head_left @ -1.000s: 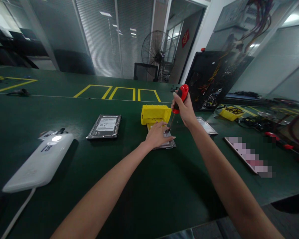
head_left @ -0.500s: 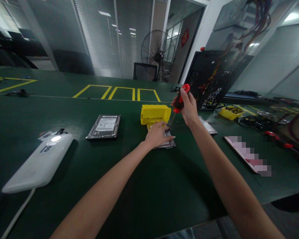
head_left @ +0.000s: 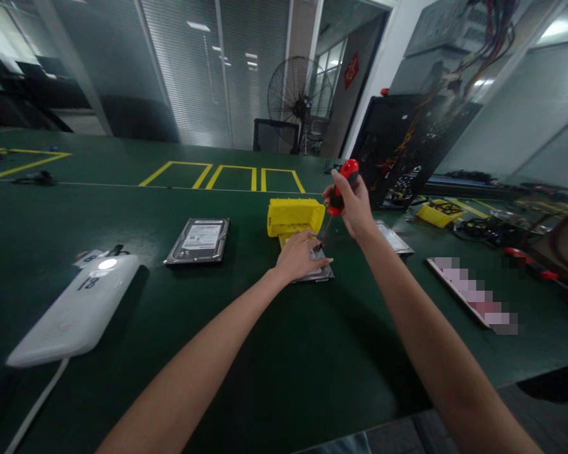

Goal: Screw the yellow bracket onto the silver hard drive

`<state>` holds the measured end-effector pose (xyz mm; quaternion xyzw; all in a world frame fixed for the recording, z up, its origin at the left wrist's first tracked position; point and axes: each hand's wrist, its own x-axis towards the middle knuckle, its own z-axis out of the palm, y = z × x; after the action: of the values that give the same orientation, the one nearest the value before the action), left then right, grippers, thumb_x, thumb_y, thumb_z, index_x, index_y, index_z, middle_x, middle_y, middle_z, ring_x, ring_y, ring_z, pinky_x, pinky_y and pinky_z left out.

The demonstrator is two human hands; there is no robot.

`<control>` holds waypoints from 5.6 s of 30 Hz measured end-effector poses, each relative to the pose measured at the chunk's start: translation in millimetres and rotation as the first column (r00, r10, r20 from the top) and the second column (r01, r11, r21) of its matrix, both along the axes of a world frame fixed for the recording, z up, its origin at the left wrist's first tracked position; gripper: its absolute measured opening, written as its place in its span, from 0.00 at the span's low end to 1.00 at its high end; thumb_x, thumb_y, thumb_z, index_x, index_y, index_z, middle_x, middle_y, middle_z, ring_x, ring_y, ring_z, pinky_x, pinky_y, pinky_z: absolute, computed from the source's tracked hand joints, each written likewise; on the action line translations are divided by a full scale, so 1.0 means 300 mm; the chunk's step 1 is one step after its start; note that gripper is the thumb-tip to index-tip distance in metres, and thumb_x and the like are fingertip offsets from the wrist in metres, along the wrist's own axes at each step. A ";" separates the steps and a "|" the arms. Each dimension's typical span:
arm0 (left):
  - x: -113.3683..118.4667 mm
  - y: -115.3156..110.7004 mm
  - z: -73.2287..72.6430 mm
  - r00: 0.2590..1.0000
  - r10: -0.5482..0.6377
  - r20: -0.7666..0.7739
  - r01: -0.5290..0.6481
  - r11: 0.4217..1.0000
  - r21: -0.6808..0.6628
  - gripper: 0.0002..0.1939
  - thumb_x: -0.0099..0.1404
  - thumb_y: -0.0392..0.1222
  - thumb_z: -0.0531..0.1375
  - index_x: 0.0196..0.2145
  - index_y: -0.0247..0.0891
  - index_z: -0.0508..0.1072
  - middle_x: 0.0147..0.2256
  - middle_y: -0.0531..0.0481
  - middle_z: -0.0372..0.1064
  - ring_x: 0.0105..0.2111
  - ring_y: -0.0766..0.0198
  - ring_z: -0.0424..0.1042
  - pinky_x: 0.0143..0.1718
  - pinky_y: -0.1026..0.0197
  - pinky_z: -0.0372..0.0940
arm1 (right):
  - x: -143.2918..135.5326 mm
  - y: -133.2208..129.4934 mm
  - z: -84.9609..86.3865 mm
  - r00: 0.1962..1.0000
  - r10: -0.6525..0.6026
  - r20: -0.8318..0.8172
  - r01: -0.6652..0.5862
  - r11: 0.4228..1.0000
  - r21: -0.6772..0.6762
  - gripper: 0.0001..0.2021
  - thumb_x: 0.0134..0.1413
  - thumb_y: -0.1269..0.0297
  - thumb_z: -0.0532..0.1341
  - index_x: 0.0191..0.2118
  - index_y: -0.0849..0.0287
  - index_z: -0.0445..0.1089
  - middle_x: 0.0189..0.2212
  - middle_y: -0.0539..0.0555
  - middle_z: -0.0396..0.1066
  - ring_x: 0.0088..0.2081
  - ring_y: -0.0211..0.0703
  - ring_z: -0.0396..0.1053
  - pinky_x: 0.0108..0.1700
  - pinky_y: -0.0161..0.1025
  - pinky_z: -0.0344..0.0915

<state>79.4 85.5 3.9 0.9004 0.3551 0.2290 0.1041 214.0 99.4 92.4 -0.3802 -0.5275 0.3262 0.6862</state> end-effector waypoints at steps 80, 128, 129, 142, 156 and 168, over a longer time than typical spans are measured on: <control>-0.006 -0.007 0.015 1.000 0.003 -0.020 -0.005 0.998 -0.060 0.30 0.65 0.62 0.55 0.53 0.35 0.70 0.59 0.43 0.60 0.59 0.48 0.59 0.59 0.46 0.56 | 0.029 0.022 -0.015 0.975 -0.204 0.083 0.189 0.968 0.162 0.25 0.48 0.45 0.63 0.45 0.47 0.51 0.25 0.44 0.62 0.20 0.36 0.63 0.23 0.37 0.63; -0.006 0.002 0.002 1.000 0.003 0.007 -0.003 1.000 -0.028 0.30 0.64 0.63 0.55 0.52 0.35 0.71 0.58 0.43 0.61 0.58 0.48 0.60 0.60 0.47 0.55 | 0.023 0.103 0.026 1.000 -0.030 0.004 0.028 0.959 0.283 0.16 0.53 0.45 0.59 0.33 0.53 0.67 0.22 0.45 0.62 0.22 0.35 0.69 0.26 0.36 0.70; -0.006 0.001 0.004 1.000 0.001 0.009 0.000 1.000 -0.026 0.30 0.64 0.62 0.56 0.52 0.35 0.71 0.58 0.42 0.62 0.58 0.49 0.61 0.60 0.47 0.55 | 0.030 0.105 0.033 1.000 -0.015 -0.009 0.017 0.960 0.281 0.16 0.51 0.45 0.61 0.31 0.54 0.66 0.23 0.45 0.64 0.23 0.34 0.69 0.27 0.36 0.71; -0.006 -0.010 0.018 1.000 -0.003 -0.003 0.003 1.000 -0.026 0.28 0.65 0.59 0.58 0.52 0.33 0.72 0.58 0.41 0.62 0.58 0.49 0.61 0.58 0.47 0.58 | -0.001 0.075 0.062 0.989 0.140 0.047 -0.147 0.963 0.228 0.17 0.48 0.44 0.63 0.34 0.51 0.65 0.20 0.44 0.61 0.18 0.30 0.60 0.16 0.30 0.51; -0.003 0.005 0.000 1.000 -0.021 0.013 0.022 1.000 -0.019 0.30 0.64 0.61 0.57 0.52 0.32 0.71 0.56 0.40 0.62 0.57 0.49 0.61 0.57 0.47 0.58 | 0.039 0.075 0.067 0.995 0.095 -0.003 -0.093 0.984 0.153 0.22 0.48 0.37 0.57 0.29 0.53 0.64 0.26 0.49 0.66 0.27 0.36 0.67 0.28 0.36 0.66; -0.005 -0.001 0.009 1.000 -0.010 -0.006 0.010 0.999 -0.041 0.30 0.65 0.61 0.56 0.52 0.34 0.71 0.59 0.40 0.60 0.59 0.46 0.59 0.58 0.45 0.57 | 0.024 0.070 0.062 0.982 0.183 0.042 -0.187 0.973 0.138 0.19 0.44 0.44 0.65 0.31 0.50 0.61 0.20 0.43 0.60 0.17 0.30 0.58 0.17 0.32 0.54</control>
<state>77.9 85.3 6.5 0.9005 0.3557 0.2183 0.1226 221.0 120.4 111.1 -0.2845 -0.5923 0.3449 0.6703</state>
